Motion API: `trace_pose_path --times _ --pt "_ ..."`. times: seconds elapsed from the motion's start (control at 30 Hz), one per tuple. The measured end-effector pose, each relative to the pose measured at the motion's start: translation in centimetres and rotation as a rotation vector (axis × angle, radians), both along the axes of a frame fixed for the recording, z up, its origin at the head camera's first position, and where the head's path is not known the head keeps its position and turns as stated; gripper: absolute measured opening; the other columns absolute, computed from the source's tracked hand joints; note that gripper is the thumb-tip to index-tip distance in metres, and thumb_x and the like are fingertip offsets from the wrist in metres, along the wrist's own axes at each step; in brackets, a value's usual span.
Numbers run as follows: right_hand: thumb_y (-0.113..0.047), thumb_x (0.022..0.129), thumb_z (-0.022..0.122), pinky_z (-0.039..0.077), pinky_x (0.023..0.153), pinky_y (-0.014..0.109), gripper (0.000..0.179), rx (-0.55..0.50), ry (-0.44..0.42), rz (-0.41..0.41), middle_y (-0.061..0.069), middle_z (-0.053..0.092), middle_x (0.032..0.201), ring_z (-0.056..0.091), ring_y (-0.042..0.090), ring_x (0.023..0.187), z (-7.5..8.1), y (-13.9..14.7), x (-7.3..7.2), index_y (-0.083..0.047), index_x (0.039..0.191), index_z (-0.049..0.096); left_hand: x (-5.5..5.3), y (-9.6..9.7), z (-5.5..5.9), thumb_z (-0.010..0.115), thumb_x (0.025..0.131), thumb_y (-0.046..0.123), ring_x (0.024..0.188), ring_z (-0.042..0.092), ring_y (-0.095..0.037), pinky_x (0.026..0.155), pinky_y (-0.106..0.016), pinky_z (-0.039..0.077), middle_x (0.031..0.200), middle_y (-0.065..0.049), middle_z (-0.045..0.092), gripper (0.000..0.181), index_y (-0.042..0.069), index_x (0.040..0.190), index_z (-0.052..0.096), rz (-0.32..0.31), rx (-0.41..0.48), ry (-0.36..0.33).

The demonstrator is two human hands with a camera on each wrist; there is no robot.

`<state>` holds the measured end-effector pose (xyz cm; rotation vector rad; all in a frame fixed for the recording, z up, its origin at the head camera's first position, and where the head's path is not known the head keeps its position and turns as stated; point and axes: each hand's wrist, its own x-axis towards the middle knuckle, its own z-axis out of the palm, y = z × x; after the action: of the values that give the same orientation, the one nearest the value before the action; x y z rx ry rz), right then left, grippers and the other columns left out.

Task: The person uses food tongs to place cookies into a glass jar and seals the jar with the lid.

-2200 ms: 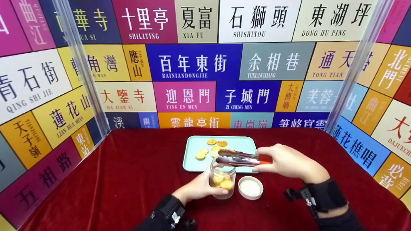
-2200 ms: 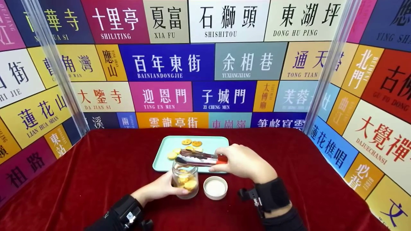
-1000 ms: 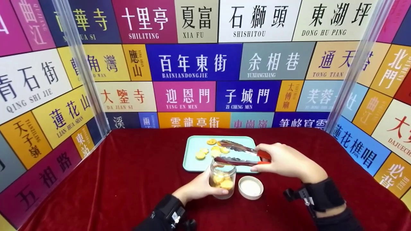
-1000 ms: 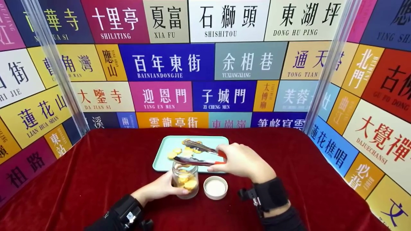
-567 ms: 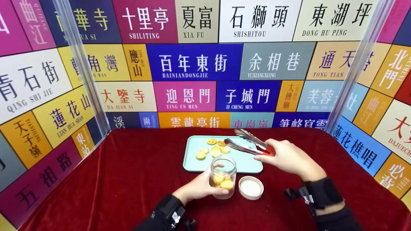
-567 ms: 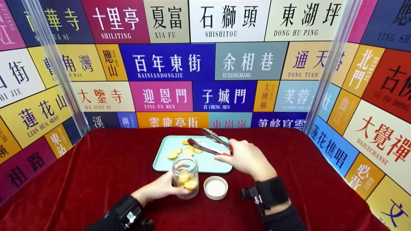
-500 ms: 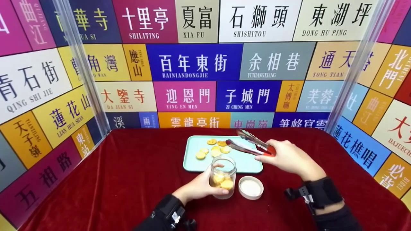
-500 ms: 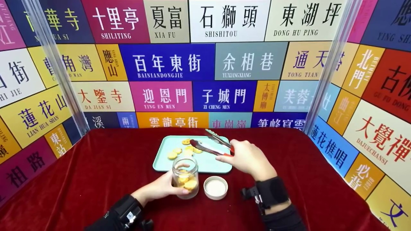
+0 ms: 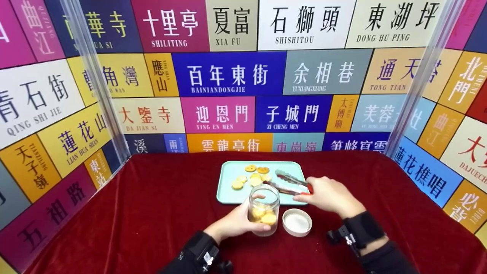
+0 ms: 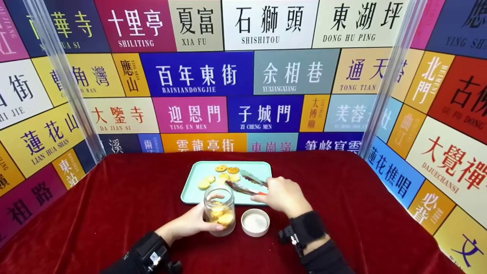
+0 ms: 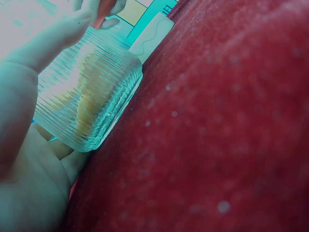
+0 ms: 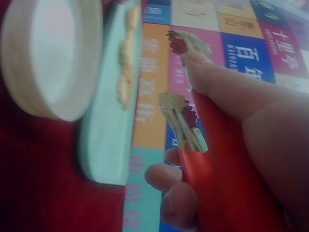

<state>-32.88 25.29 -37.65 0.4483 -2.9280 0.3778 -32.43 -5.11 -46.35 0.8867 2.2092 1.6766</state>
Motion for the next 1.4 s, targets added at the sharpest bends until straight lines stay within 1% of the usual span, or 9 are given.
trace_pose_path --times 0.2,0.3,0.43,0.6,0.77,0.97,1.1,1.23,1.4 --pt "-0.064 0.087 0.08 0.044 0.06 0.041 0.051 0.024 0.023 0.001 -0.001 0.058 0.075 0.055 0.021 0.067 -1.5 -1.4 -0.5 -0.015 0.094 0.068 0.1 0.0 -0.1 0.09 0.088 0.022 0.13 0.059 -0.013 0.116 -0.033 0.039 0.14 0.003 0.064 0.088 0.016 0.158 0.037 -0.009 0.01 -0.004" --pt "-0.06 0.089 0.08 0.041 0.059 0.039 0.048 0.018 0.027 -0.002 0.0 0.054 0.07 0.053 0.022 0.064 -1.9 -1.9 -1.3 -0.015 0.086 0.063 0.0 0.0 -0.1 0.089 0.089 0.021 0.131 0.058 -0.013 0.117 -0.032 0.039 0.141 0.003 0.063 0.089 0.016 0.159 0.035 -0.017 0.021 -0.006" --pt "-0.058 0.09 0.08 0.045 0.06 0.041 0.048 0.032 0.028 -0.009 0.001 0.055 0.07 0.055 0.023 0.064 -2.0 -2.7 -2.5 -0.015 0.08 0.061 0.0 0.2 -0.1 0.089 0.088 0.02 0.131 0.058 -0.012 0.117 -0.031 0.039 0.142 0.004 0.063 0.09 0.016 0.16 0.035 -0.021 0.028 -0.004" --pt "-0.056 0.091 0.08 0.049 0.064 0.045 0.046 0.049 0.0 0.011 0.002 0.058 0.072 0.058 0.025 0.068 -2.1 -4.0 -3.8 -0.015 0.081 0.061 -0.1 0.2 -0.1 0.089 0.088 0.02 0.13 0.058 -0.011 0.116 -0.03 0.04 0.141 0.004 0.063 0.088 0.015 0.159 0.036 -0.021 0.023 -0.008" --pt "-0.047 0.093 0.08 0.054 0.071 0.049 0.039 0.081 -0.007 -0.009 0.003 0.061 0.075 0.064 0.03 0.076 -2.2 -5.2 -4.6 -0.014 0.083 0.062 -0.1 0.2 -0.1 0.089 0.088 0.021 0.13 0.058 -0.011 0.116 -0.03 0.04 0.14 0.004 0.063 0.087 0.016 0.158 0.037 -0.024 0.017 -0.009" --pt "-0.039 0.095 0.078 0.057 0.076 0.053 0.034 0.128 0.0 0.002 0.008 0.066 0.082 0.069 0.035 0.084 -2.5 -6.3 -4.8 -0.01 0.085 0.064 -0.1 0.1 -0.1 0.09 0.088 0.021 0.13 0.058 -0.011 0.116 -0.03 0.039 0.141 0.004 0.063 0.09 0.017 0.159 0.035 -0.011 0.012 0.001" --pt "-0.038 0.096 0.079 0.056 0.073 0.052 0.035 0.156 0.019 0.013 0.006 0.063 0.078 0.068 0.032 0.08 -2.6 -6.5 -4.7 -0.011 0.083 0.062 -0.1 0.1 -0.2 0.09 0.088 0.022 0.131 0.057 -0.011 0.116 -0.03 0.039 0.142 0.005 0.062 0.091 0.017 0.16 0.034 -0.013 0.01 0.0" --pt "-0.035 0.097 0.079 0.056 0.068 0.052 0.035 0.177 0.057 0.062 0.005 0.059 0.073 0.065 0.032 0.073 -2.7 -6.5 -4.4 -0.011 0.079 0.059 -0.1 0.2 -0.2 0.089 0.088 0.021 0.132 0.058 -0.012 0.117 -0.032 0.039 0.143 0.005 0.062 0.092 0.018 0.161 0.034 -0.025 0.024 -0.002" --pt "-0.025 0.099 0.076 0.057 0.069 0.054 0.027 0.184 0.075 0.104 0.008 0.063 0.077 0.068 0.036 0.077 -2.9 -6.4 -4.1 -0.01 0.083 0.061 -0.2 0.2 -0.4 0.089 0.089 0.022 0.133 0.058 -0.012 0.119 -0.033 0.038 0.143 0.007 0.062 0.094 0.021 0.162 0.032 -0.027 0.032 -0.015"
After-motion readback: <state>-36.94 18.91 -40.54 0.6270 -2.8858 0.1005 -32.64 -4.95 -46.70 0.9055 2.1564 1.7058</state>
